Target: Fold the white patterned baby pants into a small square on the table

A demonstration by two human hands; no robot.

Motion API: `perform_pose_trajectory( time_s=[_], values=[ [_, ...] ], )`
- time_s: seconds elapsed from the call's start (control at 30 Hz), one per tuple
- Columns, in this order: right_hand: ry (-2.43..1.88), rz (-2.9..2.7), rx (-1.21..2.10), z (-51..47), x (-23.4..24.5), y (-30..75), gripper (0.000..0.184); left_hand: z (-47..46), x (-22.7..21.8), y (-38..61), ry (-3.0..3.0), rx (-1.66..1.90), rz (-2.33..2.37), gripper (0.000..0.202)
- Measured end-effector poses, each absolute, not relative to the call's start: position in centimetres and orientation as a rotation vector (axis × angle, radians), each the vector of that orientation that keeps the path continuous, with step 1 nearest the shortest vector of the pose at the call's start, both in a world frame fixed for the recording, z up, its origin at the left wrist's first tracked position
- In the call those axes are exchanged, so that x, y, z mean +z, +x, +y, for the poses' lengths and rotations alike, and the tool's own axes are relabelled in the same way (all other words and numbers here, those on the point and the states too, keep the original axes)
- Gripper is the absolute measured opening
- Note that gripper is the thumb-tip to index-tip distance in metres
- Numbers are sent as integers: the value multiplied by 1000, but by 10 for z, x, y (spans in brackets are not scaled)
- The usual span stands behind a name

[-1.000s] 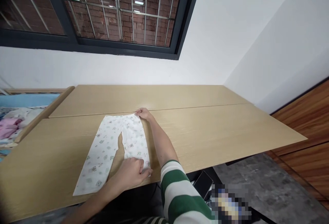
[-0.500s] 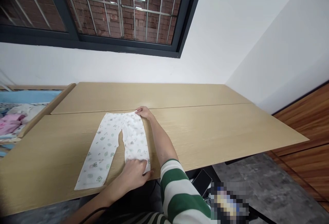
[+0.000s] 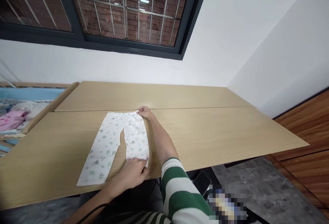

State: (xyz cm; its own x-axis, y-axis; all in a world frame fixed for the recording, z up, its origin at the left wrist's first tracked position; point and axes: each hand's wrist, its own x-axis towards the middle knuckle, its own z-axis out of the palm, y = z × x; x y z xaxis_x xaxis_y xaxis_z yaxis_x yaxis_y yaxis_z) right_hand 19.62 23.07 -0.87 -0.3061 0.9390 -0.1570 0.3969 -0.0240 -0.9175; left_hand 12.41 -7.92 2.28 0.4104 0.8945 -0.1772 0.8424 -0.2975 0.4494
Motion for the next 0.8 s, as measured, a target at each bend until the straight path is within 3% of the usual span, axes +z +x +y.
perform_pose_trajectory(
  time_s=[0.47,0.8],
  values=[
    [-1421,-1778,1126,224,26,119,33,-119,27,54,1464,742,1258,40],
    [-1497,-1920,927,204,2,13,32,-155,20,-12,1344,863,1477,39]
  ],
)
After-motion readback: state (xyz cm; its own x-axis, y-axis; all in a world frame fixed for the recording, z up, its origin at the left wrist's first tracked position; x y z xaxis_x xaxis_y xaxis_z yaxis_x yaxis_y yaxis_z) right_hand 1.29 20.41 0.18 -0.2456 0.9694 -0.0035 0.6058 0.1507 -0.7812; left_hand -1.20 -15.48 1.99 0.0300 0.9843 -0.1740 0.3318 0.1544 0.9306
